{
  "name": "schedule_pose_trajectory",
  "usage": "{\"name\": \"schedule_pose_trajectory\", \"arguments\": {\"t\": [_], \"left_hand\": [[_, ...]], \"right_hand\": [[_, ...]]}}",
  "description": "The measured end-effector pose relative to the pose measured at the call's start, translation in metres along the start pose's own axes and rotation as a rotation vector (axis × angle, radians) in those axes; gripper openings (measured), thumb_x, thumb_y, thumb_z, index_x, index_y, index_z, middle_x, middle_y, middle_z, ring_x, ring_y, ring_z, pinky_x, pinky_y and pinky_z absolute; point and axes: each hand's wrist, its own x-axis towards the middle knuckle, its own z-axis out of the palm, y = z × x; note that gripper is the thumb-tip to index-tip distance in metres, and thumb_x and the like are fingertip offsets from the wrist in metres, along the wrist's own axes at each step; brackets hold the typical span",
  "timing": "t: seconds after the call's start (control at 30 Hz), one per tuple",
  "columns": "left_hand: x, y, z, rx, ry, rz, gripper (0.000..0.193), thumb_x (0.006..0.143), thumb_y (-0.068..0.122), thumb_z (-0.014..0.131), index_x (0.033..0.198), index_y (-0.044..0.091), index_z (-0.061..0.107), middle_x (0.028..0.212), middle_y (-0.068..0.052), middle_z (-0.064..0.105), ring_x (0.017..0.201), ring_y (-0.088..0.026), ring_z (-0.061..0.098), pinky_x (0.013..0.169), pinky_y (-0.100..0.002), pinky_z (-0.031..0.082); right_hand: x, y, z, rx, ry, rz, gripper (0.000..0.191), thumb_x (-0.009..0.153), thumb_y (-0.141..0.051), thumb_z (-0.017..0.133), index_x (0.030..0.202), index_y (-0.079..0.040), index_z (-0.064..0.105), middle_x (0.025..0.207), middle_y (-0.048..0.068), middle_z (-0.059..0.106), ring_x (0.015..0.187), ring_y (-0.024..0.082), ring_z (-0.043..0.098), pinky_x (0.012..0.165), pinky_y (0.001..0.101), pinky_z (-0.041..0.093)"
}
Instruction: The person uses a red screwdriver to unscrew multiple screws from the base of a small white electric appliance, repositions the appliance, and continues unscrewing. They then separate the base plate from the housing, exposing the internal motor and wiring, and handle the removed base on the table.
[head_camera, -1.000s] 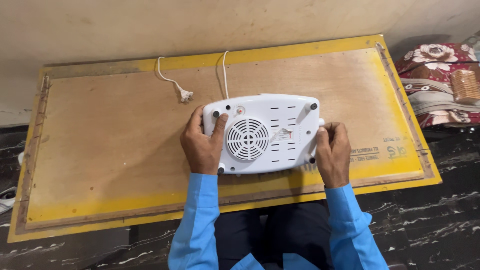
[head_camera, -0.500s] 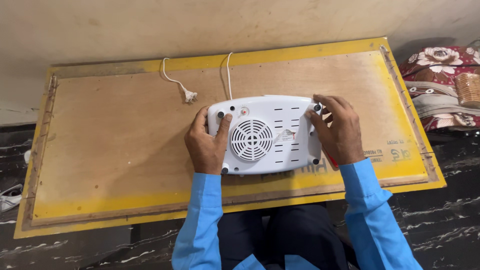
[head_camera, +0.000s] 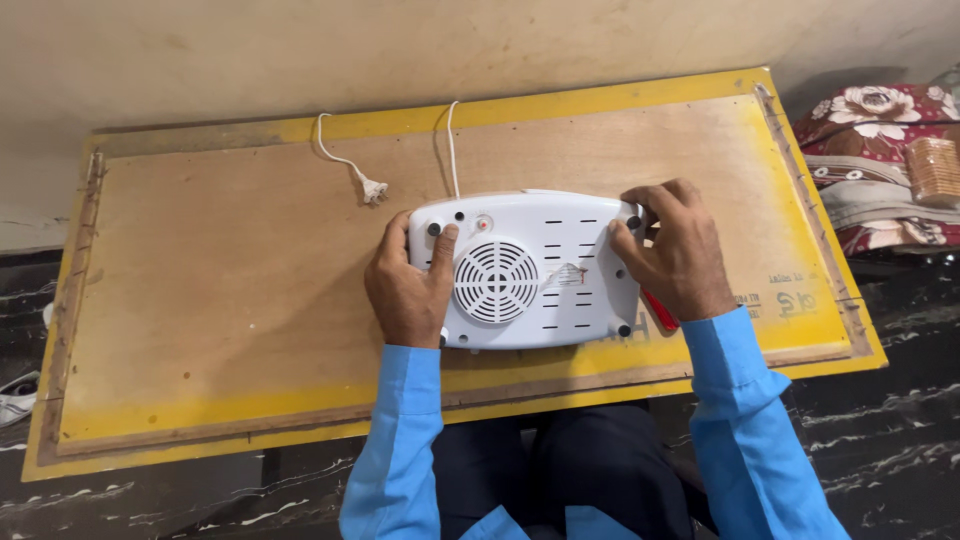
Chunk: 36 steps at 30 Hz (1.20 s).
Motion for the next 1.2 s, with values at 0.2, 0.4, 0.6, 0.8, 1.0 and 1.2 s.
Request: {"name": "schedule_pose_trajectory", "arguments": {"t": [0.2, 0.4, 0.6, 0.8, 1.0, 1.2], "left_hand": [[0.003, 0.006, -0.004, 0.1, -0.021, 0.019, 0.04, 0.09, 0.038, 0.08, 0.105, 0.003, 0.066, 0.088, -0.016, 0.073, 0.078, -0.033, 0.071, 0.069, -0.043, 0.055], [0.006, 0.011, -0.006, 0.123, -0.051, -0.043, 0.041, 0.089, 0.042, 0.08, 0.099, 0.005, 0.065, 0.085, -0.015, 0.073, 0.078, -0.033, 0.073, 0.068, -0.044, 0.056], [0.007, 0.013, -0.002, 0.213, -0.04, 0.012, 0.042, 0.094, 0.044, 0.075, 0.105, 0.006, 0.064, 0.09, -0.015, 0.074, 0.08, -0.036, 0.072, 0.068, -0.047, 0.054], [0.002, 0.015, -0.005, 0.23, -0.004, 0.032, 0.041, 0.092, 0.044, 0.075, 0.104, 0.006, 0.065, 0.089, -0.017, 0.073, 0.08, -0.038, 0.071, 0.067, -0.049, 0.054], [0.008, 0.019, -0.011, 0.371, -0.156, -0.089, 0.047, 0.093, 0.051, 0.07, 0.103, 0.007, 0.058, 0.082, -0.018, 0.072, 0.076, -0.041, 0.071, 0.065, -0.054, 0.053], [0.009, 0.023, -0.015, 0.375, -0.158, -0.004, 0.046, 0.095, 0.05, 0.068, 0.108, 0.007, 0.056, 0.086, -0.019, 0.074, 0.078, -0.042, 0.071, 0.065, -0.054, 0.053]], "right_hand": [[0.0, 0.002, -0.006, 0.057, -0.022, -0.122, 0.031, 0.087, -0.012, 0.077, 0.112, 0.003, 0.071, 0.106, 0.017, 0.061, 0.091, 0.027, 0.069, 0.08, 0.0362, 0.061], [0.003, 0.004, -0.008, 0.098, -0.055, -0.12, 0.027, 0.084, -0.016, 0.073, 0.102, 0.004, 0.069, 0.101, 0.017, 0.061, 0.087, 0.029, 0.066, 0.079, 0.0389, 0.057], [0.012, 0.012, 0.007, 0.089, 0.015, -0.01, 0.029, 0.1, -0.029, 0.067, 0.098, 0.0, 0.069, 0.092, 0.014, 0.062, 0.083, 0.029, 0.062, 0.075, 0.0415, 0.051], [0.005, 0.014, 0.004, 0.128, -0.004, 0.086, 0.035, 0.099, -0.033, 0.071, 0.092, 0.001, 0.065, 0.084, 0.015, 0.06, 0.078, 0.026, 0.058, 0.068, 0.0397, 0.049], [0.013, 0.009, -0.007, 0.089, -0.084, 0.03, 0.05, 0.078, -0.039, 0.088, 0.086, 0.002, 0.062, 0.078, 0.011, 0.057, 0.067, 0.02, 0.059, 0.058, 0.0347, 0.051], [0.013, 0.011, -0.015, 0.119, -0.2, 0.17, 0.05, 0.074, -0.038, 0.089, 0.087, 0.002, 0.063, 0.07, 0.01, 0.062, 0.064, 0.017, 0.061, 0.056, 0.0327, 0.052]]}}
